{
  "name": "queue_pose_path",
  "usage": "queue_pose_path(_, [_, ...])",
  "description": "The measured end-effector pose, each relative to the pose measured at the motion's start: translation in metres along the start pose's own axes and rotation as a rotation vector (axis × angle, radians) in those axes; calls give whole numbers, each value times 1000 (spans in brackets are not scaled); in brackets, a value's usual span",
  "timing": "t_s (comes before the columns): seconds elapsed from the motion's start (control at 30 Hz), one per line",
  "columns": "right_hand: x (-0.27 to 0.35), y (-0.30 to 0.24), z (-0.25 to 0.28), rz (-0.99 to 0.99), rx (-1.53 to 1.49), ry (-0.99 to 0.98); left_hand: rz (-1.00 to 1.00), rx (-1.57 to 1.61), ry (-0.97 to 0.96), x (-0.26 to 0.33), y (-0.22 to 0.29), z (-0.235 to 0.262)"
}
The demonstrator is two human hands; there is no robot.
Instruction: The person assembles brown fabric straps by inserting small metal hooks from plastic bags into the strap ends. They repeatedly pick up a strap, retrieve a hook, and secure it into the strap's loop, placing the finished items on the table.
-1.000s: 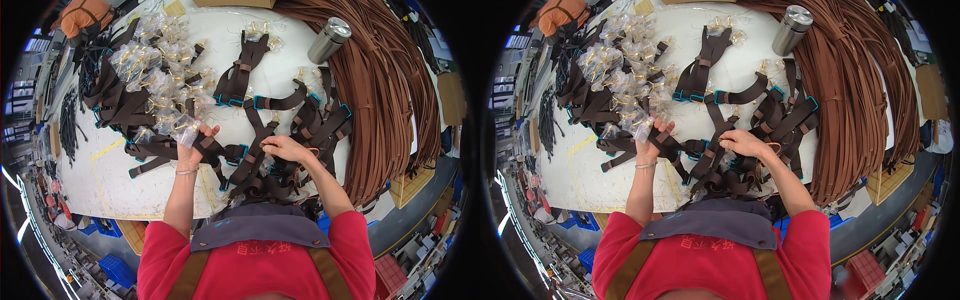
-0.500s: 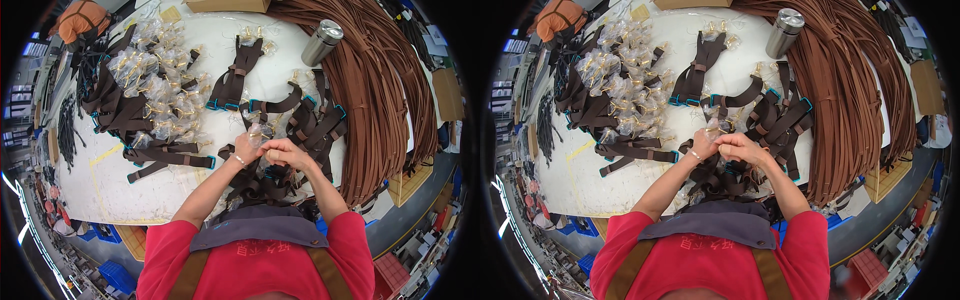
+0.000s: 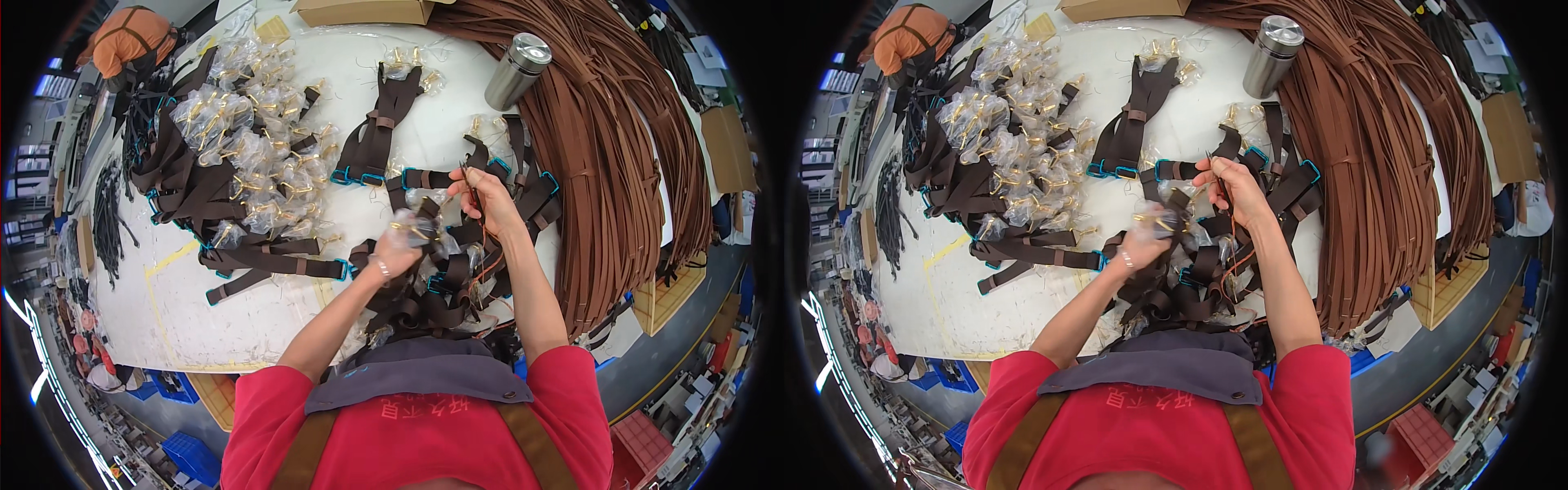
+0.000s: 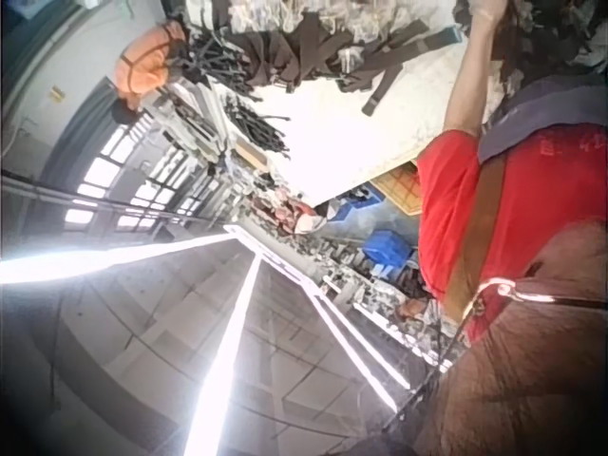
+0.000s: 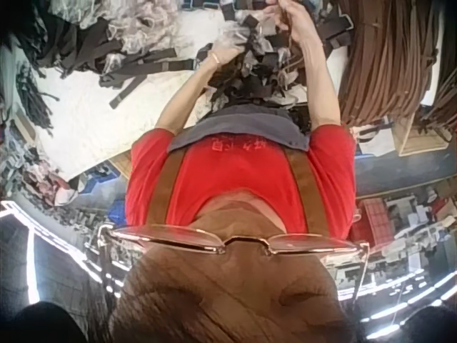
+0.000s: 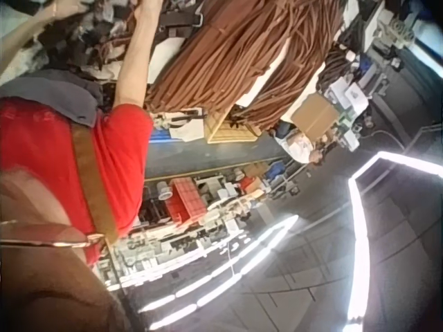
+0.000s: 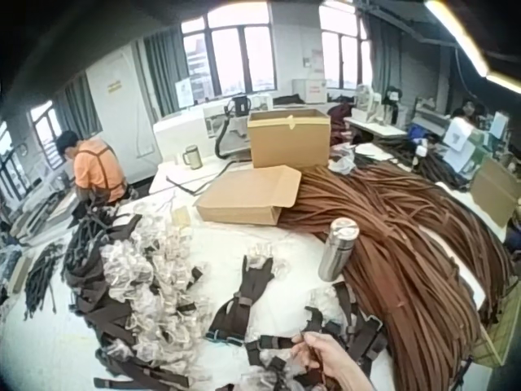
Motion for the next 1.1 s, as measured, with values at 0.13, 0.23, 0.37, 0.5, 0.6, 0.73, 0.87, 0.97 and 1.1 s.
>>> queue_pose_path(0.13, [0, -4, -12, 33, -22, -63, 641, 1068, -141, 26, -7, 51])
queue_pose_path(0.23, [-10, 3, -50, -20, 20, -239, 681, 1172, -181, 42, -13, 69])
queue_pose_path(0.37, [-23, 32, -93, -183, 356, -405, 530, 1533, -192, 59, -32, 83])
queue_pose_path(0.5, [0, 72, -90, -347, 419, -640, 407, 1598, 41, 46, -50, 113])
queue_pose_path(0.6, [36, 74, -92, -429, 447, -772, 127, 1794, -54, 17, 1, 146])
queue_pose_path(0.73, [63, 63, -76, -416, 556, -718, 93, 1482, 248, -20, 10, 186])
queue_pose_path(0.87, [74, 49, -68, -311, 505, -580, 22, 1200, 347, -98, 19, 202])
queue_pose_path(0.97, [82, 37, -69, -273, 548, -522, 71, 616, 253, -172, 25, 173])
queue_pose_path(1.1, [87, 26, -77, -233, 599, -461, 73, -122, 221, -238, -37, 97])
Point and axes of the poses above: each hand's wrist, its own x-axis away from the middle knuckle, its own z-axis out of the back of the hand, y = z × x, the point moved 6 cm from there along -x, towards the middle knuckle, and after that the axes turned 7 degrees about y, right-handed, at the moved point
